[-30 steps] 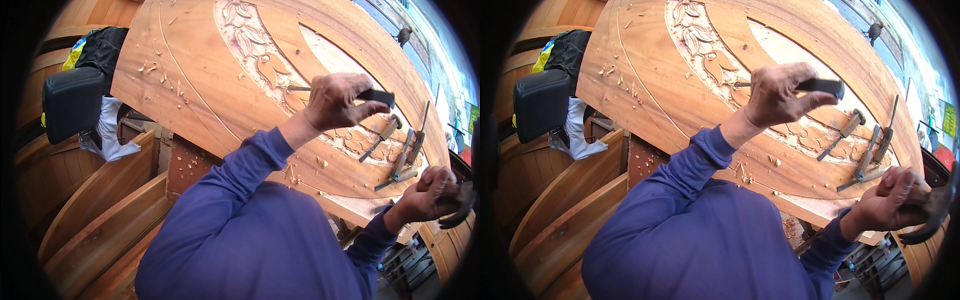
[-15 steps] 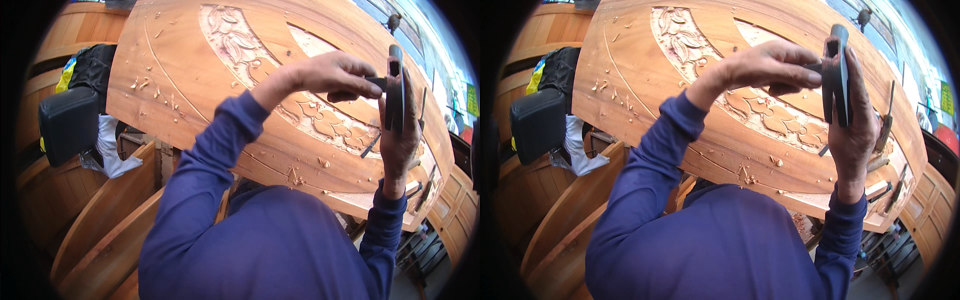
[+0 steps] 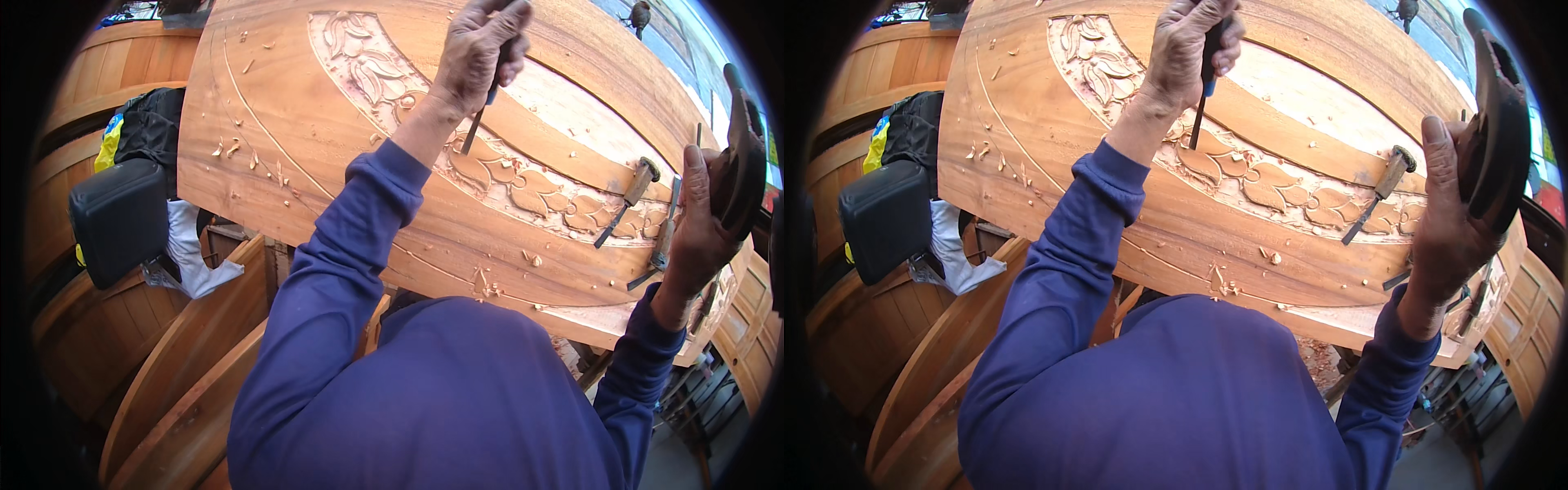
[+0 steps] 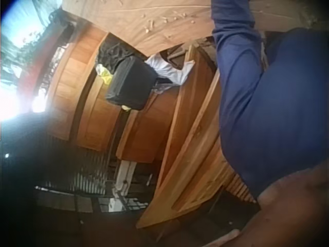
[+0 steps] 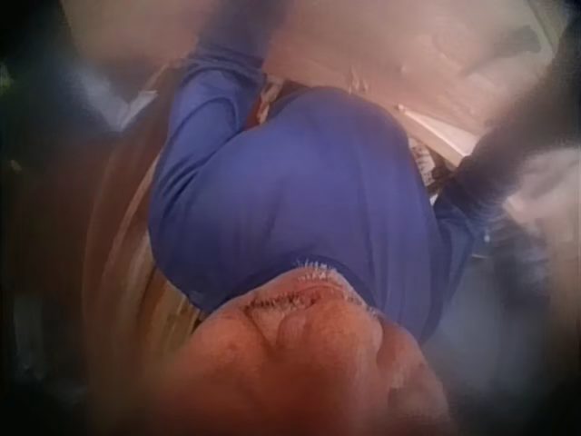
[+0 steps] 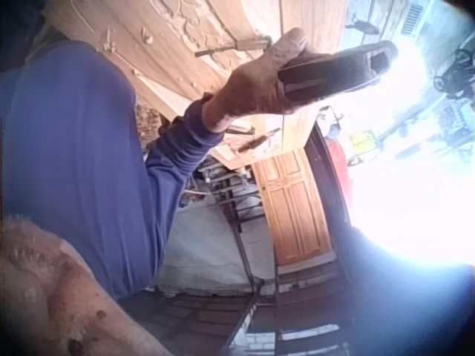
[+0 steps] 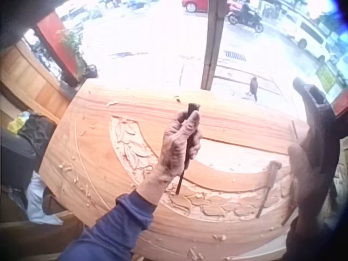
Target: The person carves a decorative floral design into a wooden panel using a hammer and a chisel, occasionally using their hand or a brush to clear wood shavings from the workspace.
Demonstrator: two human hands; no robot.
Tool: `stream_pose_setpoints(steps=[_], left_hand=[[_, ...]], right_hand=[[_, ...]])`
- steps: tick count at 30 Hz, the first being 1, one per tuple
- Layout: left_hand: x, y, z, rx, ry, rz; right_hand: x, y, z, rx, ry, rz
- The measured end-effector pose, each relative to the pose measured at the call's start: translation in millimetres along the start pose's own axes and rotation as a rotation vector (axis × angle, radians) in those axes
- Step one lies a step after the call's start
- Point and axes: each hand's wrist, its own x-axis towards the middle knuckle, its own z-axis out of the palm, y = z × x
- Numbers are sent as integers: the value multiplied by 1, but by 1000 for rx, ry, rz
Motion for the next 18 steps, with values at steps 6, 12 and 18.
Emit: stream_pose_setpoints(steps=[6, 12, 18], left_hand=[[5, 18, 3, 58, 91, 70], [2, 12, -3, 78, 121, 64], [1, 14, -13, 83, 263, 188]], right_hand=[[35, -21, 4, 85, 84, 25], [47, -20, 1, 159, -48, 43], [42, -7, -6, 100, -150, -112]])
